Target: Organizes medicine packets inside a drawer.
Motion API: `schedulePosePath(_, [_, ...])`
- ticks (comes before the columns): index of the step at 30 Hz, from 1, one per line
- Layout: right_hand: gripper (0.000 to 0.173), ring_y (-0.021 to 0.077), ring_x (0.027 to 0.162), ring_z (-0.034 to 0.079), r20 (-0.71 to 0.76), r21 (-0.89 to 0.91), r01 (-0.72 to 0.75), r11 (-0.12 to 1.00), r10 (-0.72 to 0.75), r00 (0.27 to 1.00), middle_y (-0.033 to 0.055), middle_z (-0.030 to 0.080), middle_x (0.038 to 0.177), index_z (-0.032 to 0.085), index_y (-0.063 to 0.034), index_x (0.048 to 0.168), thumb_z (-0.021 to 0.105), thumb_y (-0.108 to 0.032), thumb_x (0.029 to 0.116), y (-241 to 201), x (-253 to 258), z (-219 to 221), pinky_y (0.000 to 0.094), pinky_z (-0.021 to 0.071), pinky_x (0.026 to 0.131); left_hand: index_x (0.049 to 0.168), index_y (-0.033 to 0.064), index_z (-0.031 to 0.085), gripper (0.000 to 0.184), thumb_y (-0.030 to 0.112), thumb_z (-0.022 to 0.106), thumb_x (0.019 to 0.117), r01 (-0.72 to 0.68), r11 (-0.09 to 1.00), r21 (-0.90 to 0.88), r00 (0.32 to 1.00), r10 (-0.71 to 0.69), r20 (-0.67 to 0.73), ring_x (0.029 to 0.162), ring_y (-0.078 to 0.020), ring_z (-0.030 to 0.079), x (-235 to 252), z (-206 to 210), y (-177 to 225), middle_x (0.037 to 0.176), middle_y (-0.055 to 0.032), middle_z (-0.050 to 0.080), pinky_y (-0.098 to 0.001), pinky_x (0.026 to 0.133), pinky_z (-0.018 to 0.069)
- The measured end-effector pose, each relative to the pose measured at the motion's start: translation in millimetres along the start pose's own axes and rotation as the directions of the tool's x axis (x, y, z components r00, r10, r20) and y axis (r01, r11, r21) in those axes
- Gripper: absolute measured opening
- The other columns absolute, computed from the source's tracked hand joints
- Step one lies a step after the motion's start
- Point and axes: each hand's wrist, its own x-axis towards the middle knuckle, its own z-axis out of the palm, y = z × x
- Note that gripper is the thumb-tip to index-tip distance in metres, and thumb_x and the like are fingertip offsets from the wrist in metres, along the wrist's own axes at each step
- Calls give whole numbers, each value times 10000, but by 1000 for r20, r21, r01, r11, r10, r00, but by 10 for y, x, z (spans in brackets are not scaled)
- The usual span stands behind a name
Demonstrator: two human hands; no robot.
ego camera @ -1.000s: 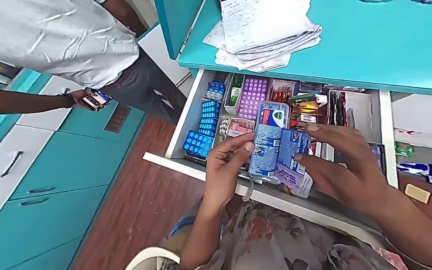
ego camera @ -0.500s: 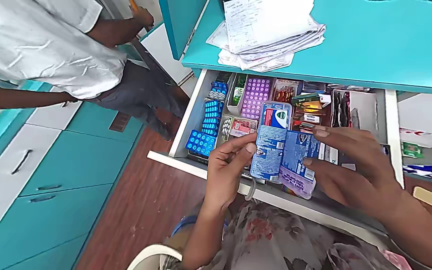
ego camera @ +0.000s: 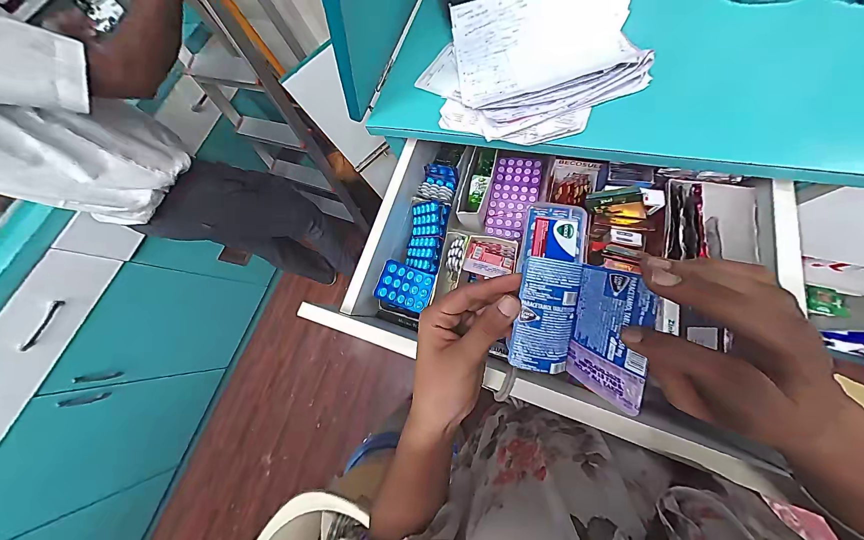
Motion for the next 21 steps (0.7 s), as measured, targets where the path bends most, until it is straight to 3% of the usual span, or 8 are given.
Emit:
schedulePosePath(10, [190, 209, 1386, 444, 2, -11, 7, 1000, -7, 1000, 34, 493, 1440, 545, -163, 1174, 565, -82, 1003, -7, 18, 12, 354, 420, 1097, 1198, 13, 723, 230, 83, 628, 999, -16, 1000, -25, 999, 17, 33, 962, -113, 735, 4, -7, 13, 1108, -91, 756, -282, 867, 609])
schedulePosePath(21, [205, 211, 1379, 450, 17, -8, 14, 1000, -14, 1000, 36, 492, 1442, 541, -169, 1191, 547, -79, 1007, 6, 10, 44, 360, 420, 1093, 1194, 28, 730, 229, 97, 639, 996, -29, 1000, 1, 999, 29, 26, 925, -81, 723, -7, -28, 19, 1092, -76, 757, -242, 827, 597])
